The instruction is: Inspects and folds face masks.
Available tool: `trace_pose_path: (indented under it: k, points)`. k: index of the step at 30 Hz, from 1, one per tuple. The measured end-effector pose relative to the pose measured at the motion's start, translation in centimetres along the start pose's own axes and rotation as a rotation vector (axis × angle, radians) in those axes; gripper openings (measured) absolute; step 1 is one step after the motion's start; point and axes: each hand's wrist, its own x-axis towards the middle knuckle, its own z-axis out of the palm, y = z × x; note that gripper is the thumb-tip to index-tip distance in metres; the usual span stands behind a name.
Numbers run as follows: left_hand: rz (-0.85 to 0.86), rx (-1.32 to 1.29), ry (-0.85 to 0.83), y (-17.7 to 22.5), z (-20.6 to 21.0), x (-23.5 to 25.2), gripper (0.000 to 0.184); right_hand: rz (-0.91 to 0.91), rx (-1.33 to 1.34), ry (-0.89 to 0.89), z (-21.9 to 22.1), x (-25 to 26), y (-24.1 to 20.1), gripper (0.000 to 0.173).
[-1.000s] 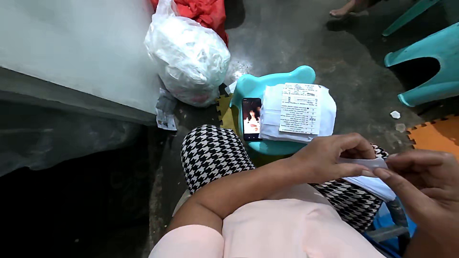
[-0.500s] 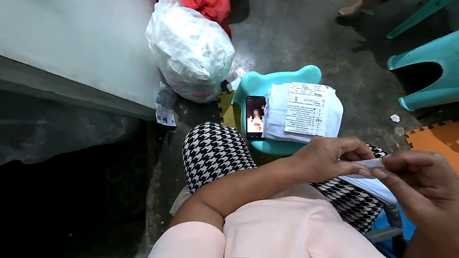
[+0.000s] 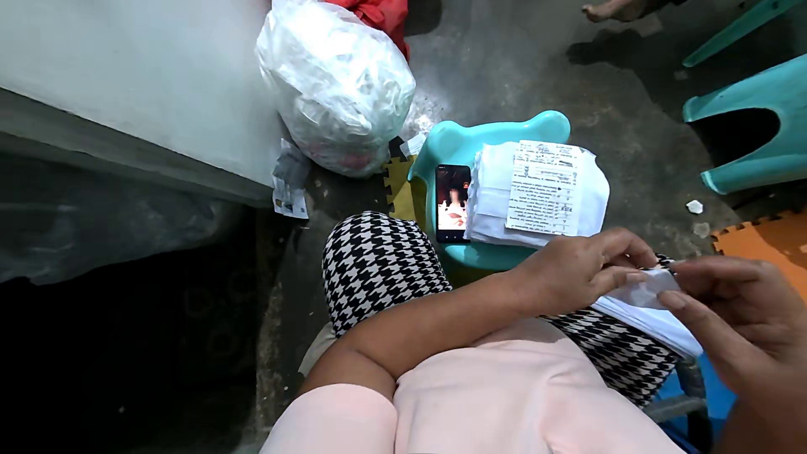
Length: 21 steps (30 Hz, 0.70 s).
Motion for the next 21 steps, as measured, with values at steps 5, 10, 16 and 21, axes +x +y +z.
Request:
trace_pose_path:
  k: [5,10,16,21]
  points:
    - [0.136,0.173,0.032,-0.6,-0.1,0.1,0.012,0.087,-0.045,-0.019,0.2,-0.2,0.2,0.03]
    - [0.242,0.272,0.045,-1.3,0.2,0.3,0.008,0.104,-0.089,-0.028,0.3,-0.4,0.5,0.021]
    - [0.216,0.239,0.018,-0.7,0.4,0.0,0.013,0.093,-0.077,-0.031,0.3,-0.5,1.2,0.023]
    - [0.207,0.17,0.017,-0.7,0.5,-0.1,0.016,0.079,0.206,0.004,0.7,-0.1,1.2,0.01]
